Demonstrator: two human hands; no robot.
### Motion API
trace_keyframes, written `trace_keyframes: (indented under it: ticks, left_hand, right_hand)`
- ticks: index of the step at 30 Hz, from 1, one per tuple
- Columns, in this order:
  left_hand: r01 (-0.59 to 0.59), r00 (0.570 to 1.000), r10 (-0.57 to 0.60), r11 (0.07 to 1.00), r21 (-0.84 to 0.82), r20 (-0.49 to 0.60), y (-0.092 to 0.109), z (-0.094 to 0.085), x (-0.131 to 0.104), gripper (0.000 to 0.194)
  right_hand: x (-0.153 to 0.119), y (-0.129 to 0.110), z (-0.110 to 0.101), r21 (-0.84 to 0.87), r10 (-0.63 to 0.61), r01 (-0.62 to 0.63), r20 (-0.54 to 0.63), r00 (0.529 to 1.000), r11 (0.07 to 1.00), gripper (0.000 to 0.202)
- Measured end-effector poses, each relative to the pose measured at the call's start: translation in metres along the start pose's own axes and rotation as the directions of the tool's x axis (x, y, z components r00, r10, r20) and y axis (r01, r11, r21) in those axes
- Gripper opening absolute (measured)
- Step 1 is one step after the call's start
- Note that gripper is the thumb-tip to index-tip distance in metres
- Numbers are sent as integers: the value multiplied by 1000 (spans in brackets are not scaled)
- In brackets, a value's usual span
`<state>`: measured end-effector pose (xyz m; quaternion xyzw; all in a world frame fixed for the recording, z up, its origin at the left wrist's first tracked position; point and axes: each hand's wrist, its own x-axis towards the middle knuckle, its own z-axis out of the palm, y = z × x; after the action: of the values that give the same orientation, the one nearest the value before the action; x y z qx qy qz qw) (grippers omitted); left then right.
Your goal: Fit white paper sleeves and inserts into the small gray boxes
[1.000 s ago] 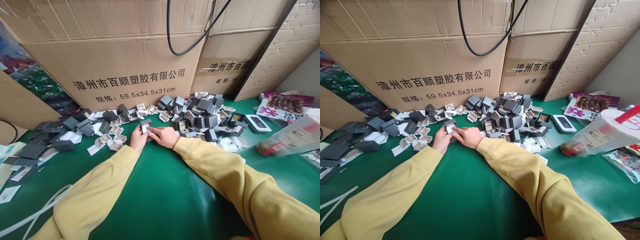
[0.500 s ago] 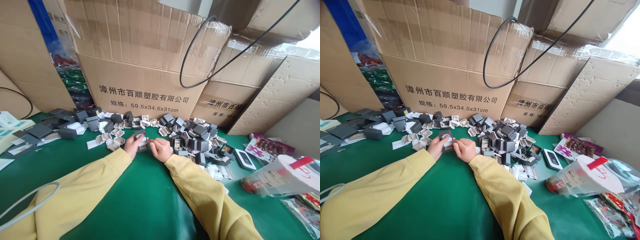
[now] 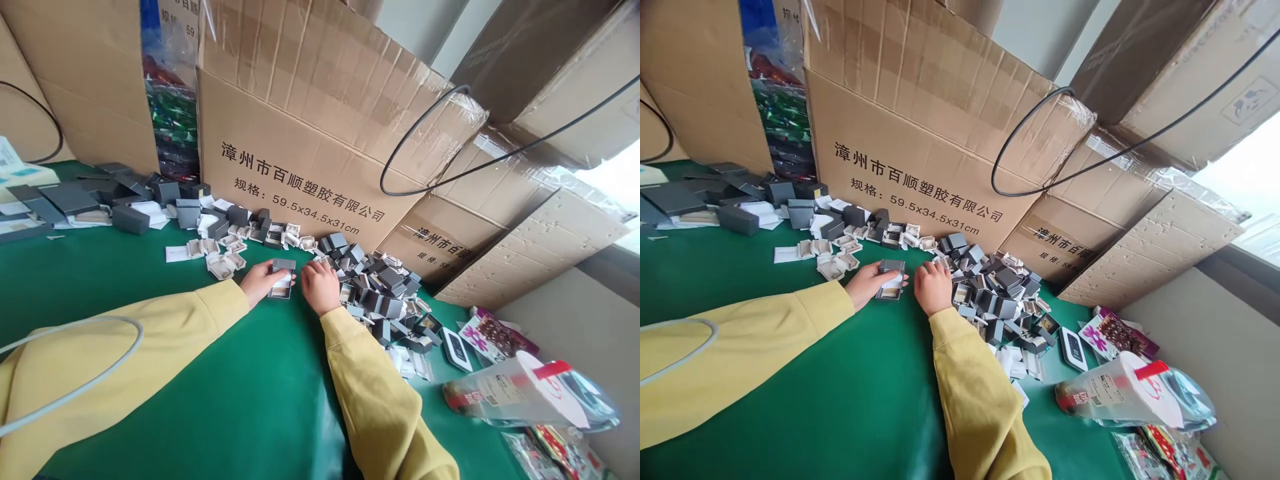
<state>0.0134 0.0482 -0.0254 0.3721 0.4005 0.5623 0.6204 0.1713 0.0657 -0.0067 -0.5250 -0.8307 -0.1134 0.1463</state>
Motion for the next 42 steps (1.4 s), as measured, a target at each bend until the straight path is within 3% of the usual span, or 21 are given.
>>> trace_keyframes:
  ticks: [2,4,6,8,13,16,20,25,27,31,34,38,42]
  left_hand:
    - [2,999,-2,1000,4,35,-1,1,0,33]
    - [-4,999,5,1000,-10,46,-1,2,0,32]
    - [-6,999,7,1000,-27,43,-1,3,-1,31]
    - [2,999,0,999,-40,45,-1,3,-1,28]
    - [-16,999,18,998,-60,32,-3,1,-4,17]
    - [-14,1000,16,998,-54,27,-3,-3,-11,15]
    - [37,997,-35,999,-34,64,5,-15,-25,16]
    - [109,992,-105,993,-53,76,15,-33,-36,20]
    - [114,990,-110,992,-49,85,15,-37,-37,20]
    - [108,986,-106,994,-6,132,13,-38,-37,19]
    - [94,988,-94,996,2,125,14,-37,-36,19]
    - [97,988,-98,995,17,121,13,-39,-36,20]
    - [106,991,-108,994,24,81,13,-38,-35,23]
  right_hand:
    - [9,1,-15,21,43,-43,18,999,999,34]
    - [24,4,-26,33,122,-127,124,985,991,35]
    - [43,8,-27,22,170,-178,201,965,984,32]
    - [64,9,-19,21,177,-185,202,963,983,33]
    - [99,-12,18,156,-51,42,55,997,987,39]
    - [106,-33,33,107,-113,117,-42,993,987,43]
    - [108,-48,41,26,-144,142,58,988,989,51]
    - [97,-41,36,-44,-131,139,158,979,989,51]
    - [89,-36,31,-65,-93,104,156,983,992,52]
    - [74,-29,23,-56,105,-101,74,992,993,60]
    - [68,-27,20,-62,164,-162,28,986,985,60]
    - [61,-27,24,-118,102,-104,-25,994,988,50]
    - [53,-27,31,-130,-60,58,-17,998,990,40]
